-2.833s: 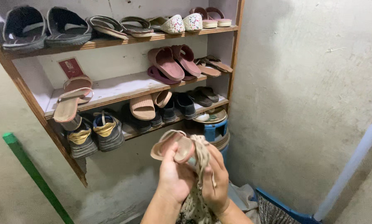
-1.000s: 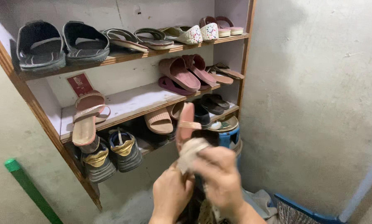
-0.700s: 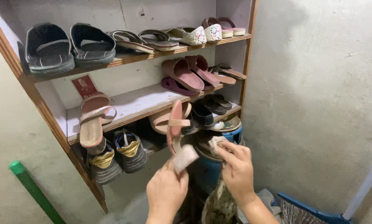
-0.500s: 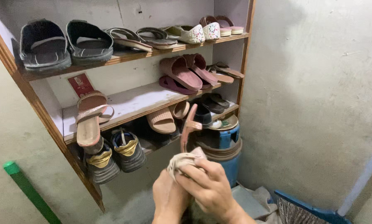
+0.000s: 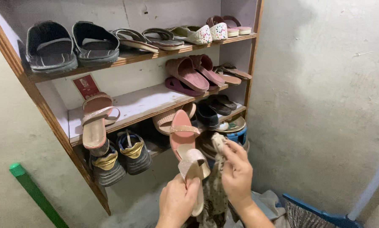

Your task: The person wipes various pairs of shoes and sandals with a cloth while they are on or taken from a multi-tier wooden shoe rack.

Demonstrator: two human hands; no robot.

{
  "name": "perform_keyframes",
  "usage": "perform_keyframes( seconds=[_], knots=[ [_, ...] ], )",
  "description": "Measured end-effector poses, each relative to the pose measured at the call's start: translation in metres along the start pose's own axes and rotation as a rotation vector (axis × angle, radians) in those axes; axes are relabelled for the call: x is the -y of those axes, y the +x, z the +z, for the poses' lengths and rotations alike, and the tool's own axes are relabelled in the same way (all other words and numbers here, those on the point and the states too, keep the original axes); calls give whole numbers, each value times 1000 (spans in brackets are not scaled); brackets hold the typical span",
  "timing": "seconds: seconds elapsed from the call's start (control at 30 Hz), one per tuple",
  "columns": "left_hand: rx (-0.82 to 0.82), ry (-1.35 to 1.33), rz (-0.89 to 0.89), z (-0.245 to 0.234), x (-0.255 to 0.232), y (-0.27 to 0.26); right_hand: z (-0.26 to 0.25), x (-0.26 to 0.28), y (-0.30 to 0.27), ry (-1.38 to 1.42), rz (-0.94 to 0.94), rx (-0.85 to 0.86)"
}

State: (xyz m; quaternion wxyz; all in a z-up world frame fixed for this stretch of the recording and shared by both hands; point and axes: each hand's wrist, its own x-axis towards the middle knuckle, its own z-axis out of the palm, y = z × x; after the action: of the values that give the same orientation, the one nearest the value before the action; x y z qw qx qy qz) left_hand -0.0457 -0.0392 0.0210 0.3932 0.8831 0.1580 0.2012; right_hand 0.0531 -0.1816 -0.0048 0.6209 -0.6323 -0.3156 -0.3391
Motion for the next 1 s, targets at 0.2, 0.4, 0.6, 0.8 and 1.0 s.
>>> perform_keyframes(
  seconds=[0.2, 0.4, 0.6, 0.8, 1.0],
  knots=[
    [-103, -287, 164, 21, 31, 4, 7, 2, -12, -192, -119, 217],
    [53, -1101, -98, 12, 45, 18, 11, -3, -29, 153, 254, 98],
    [52, -905, -113, 33, 68, 26, 8, 34, -15, 216, 178, 285],
    [48, -1135, -67, 47, 84, 35, 20, 39, -48, 23, -13, 412],
    [35, -1170, -196, 36, 67, 39, 19, -13, -82, -45, -271, 369]
  ],
)
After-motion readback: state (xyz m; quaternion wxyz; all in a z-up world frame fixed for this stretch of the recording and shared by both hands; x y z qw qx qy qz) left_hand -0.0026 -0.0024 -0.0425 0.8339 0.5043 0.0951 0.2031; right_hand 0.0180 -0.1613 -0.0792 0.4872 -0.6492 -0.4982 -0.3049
